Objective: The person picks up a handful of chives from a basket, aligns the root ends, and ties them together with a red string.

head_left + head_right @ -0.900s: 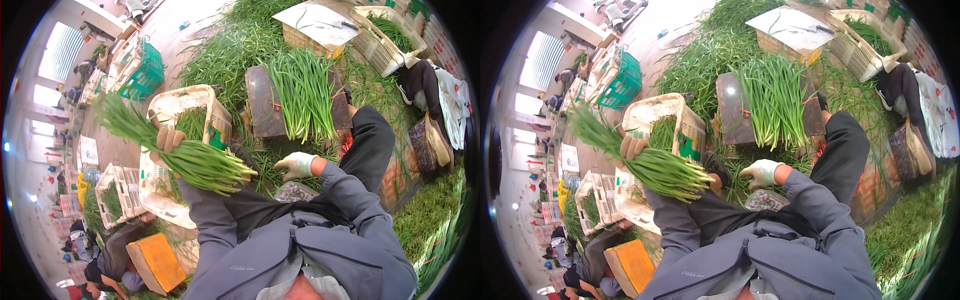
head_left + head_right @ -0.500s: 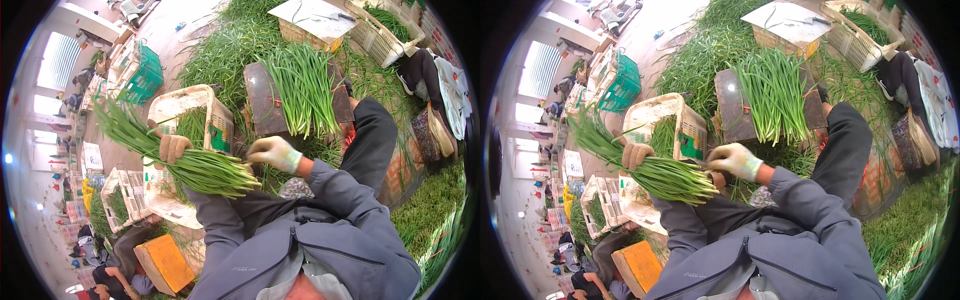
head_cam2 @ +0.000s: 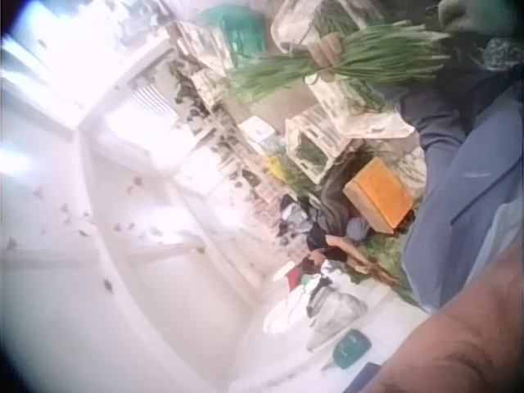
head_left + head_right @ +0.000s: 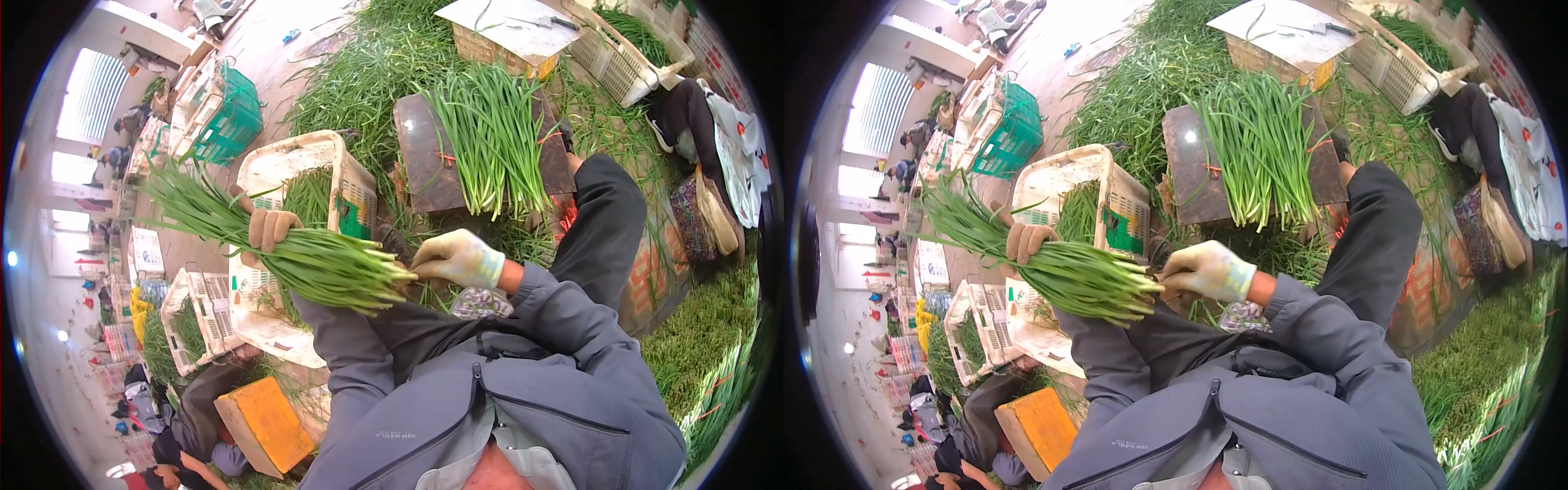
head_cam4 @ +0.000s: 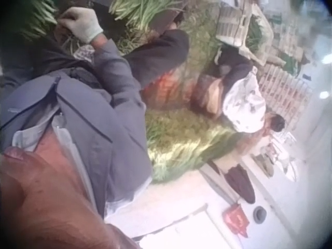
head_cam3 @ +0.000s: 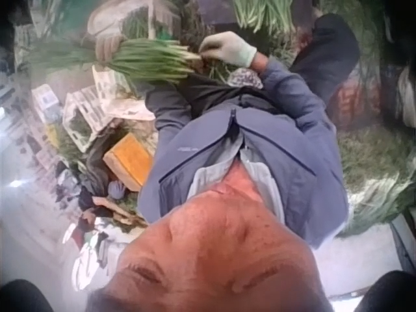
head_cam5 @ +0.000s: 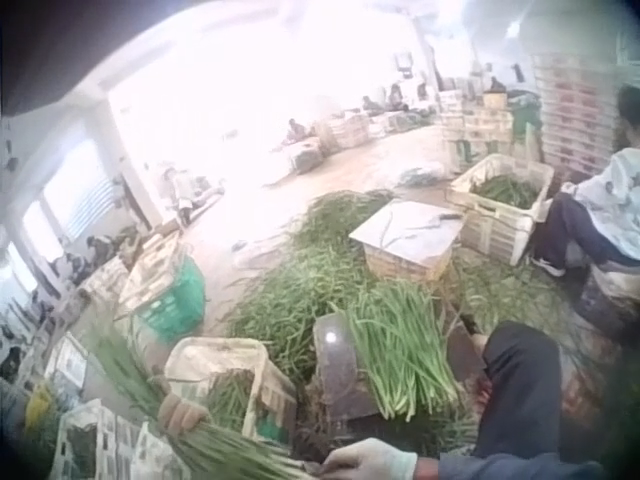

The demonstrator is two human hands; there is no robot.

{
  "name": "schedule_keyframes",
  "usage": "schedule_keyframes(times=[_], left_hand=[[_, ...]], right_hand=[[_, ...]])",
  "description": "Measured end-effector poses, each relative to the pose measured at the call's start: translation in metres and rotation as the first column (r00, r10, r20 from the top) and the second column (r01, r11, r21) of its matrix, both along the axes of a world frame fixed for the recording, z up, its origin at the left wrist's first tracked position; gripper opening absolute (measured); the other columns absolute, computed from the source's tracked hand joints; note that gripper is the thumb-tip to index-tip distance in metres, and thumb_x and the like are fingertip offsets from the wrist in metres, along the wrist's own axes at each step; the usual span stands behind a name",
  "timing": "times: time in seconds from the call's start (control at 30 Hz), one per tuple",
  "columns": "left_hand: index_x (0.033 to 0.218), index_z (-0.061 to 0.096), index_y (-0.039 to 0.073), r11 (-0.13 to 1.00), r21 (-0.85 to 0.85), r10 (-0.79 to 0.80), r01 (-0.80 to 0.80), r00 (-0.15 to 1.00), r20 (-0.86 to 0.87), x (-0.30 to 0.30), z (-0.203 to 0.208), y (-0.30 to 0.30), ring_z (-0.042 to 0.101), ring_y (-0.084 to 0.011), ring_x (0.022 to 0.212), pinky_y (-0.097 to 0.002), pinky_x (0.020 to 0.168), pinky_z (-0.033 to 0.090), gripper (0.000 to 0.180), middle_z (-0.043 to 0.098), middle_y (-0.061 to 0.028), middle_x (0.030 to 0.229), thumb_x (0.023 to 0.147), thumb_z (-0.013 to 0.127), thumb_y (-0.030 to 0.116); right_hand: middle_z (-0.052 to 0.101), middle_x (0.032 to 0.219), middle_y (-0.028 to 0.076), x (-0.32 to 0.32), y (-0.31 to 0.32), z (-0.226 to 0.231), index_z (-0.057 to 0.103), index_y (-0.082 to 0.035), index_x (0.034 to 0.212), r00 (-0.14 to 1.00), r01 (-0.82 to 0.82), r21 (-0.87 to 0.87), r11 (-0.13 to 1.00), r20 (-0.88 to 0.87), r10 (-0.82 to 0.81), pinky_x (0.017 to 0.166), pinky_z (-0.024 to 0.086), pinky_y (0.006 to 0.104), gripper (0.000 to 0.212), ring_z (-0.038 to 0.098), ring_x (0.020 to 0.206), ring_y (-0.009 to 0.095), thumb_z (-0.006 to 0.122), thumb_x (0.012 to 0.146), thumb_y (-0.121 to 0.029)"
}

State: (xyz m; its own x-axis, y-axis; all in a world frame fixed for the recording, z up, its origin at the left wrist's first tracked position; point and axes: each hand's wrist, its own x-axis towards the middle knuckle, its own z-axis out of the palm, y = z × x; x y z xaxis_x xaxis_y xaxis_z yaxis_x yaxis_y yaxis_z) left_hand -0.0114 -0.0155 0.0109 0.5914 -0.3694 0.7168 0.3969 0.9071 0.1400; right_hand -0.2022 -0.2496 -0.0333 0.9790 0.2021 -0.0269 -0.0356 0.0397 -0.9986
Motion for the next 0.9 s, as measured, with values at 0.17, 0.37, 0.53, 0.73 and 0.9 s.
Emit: schedule_keyframes(times=[0.17, 0.37, 0.53, 0.73, 0.9], left_hand=[[0.156, 0.019, 0.006, 0.988, 0.138, 0.084, -0.070, 0.991, -0.100, 0.005, -0.004, 0.005, 0.050, -0.0120, 0.071, -0.0288, 0.083, 0.040, 0.084, 0.044, 0.0055, 0.077, 0.084, 0.061, 0.015], [0.093, 0.043, 0.009, 0.901, 0.354, 0.349, -0.251, 0.904, -0.247, 0.002, -0.011, -0.002, 0.046, -0.0150, 0.081, -0.0352, 0.088, 0.042, 0.017, 0.043, 0.0008, 0.087, 0.085, 0.054, 0.018], [0.093, 0.044, 0.008, 0.855, 0.422, 0.440, -0.302, 0.853, -0.282, -0.001, -0.008, -0.012, 0.049, -0.0167, 0.084, -0.0362, 0.087, 0.045, 0.019, 0.046, -0.0006, 0.088, 0.083, 0.057, 0.019], [0.096, 0.050, 0.006, 0.796, 0.528, 0.474, -0.295, 0.846, -0.243, 0.000, -0.012, -0.007, 0.059, -0.0192, 0.089, -0.0373, 0.091, 0.050, 0.019, 0.056, -0.0039, 0.089, 0.086, 0.058, 0.021], [0.106, 0.055, 0.003, 0.706, 0.603, 0.583, -0.371, 0.788, -0.198, 0.000, -0.008, -0.011, 0.060, -0.0195, 0.090, -0.0375, 0.091, 0.051, 0.026, 0.060, -0.0057, 0.094, 0.086, 0.059, 0.018]], right_hand=[[0.070, 0.079, 0.009, -0.003, -0.035, -0.040, 0.070, -0.008, 0.088, 0.950, 0.185, -0.399, 0.898, 0.308, -0.059, 0.068, 0.053, 0.0331, 0.012, 0.069, 0.075, 0.026, 0.074, 0.081, -0.016], [0.067, 0.083, 0.008, 0.006, -0.025, 0.014, 0.069, -0.008, 0.094, 0.785, 0.396, -0.331, 0.857, 0.606, -0.129, 0.067, 0.053, 0.0365, 0.016, 0.065, 0.076, 0.031, 0.073, 0.083, -0.019], [0.063, 0.085, 0.007, 0.014, -0.011, 0.024, 0.069, -0.011, 0.096, 0.787, 0.379, -0.413, 0.828, 0.614, -0.054, 0.067, 0.053, 0.0376, 0.016, 0.065, 0.077, 0.029, 0.071, 0.083, -0.021], [0.064, 0.084, 0.009, 0.032, 0.007, 0.024, 0.068, -0.008, 0.093, 0.757, 0.384, -0.391, 0.836, 0.653, -0.042, 0.066, 0.053, 0.0375, 0.013, 0.065, 0.075, 0.030, 0.072, 0.081, -0.013], [0.068, 0.105, 0.015, 0.027, -0.038, 0.030, 0.063, -0.004, 0.117, 0.962, 0.148, -0.482, 0.863, 0.274, -0.011, 0.082, 0.055, 0.0357, 0.051, 0.069, 0.092, 0.028, 0.080, 0.075, -0.027]])
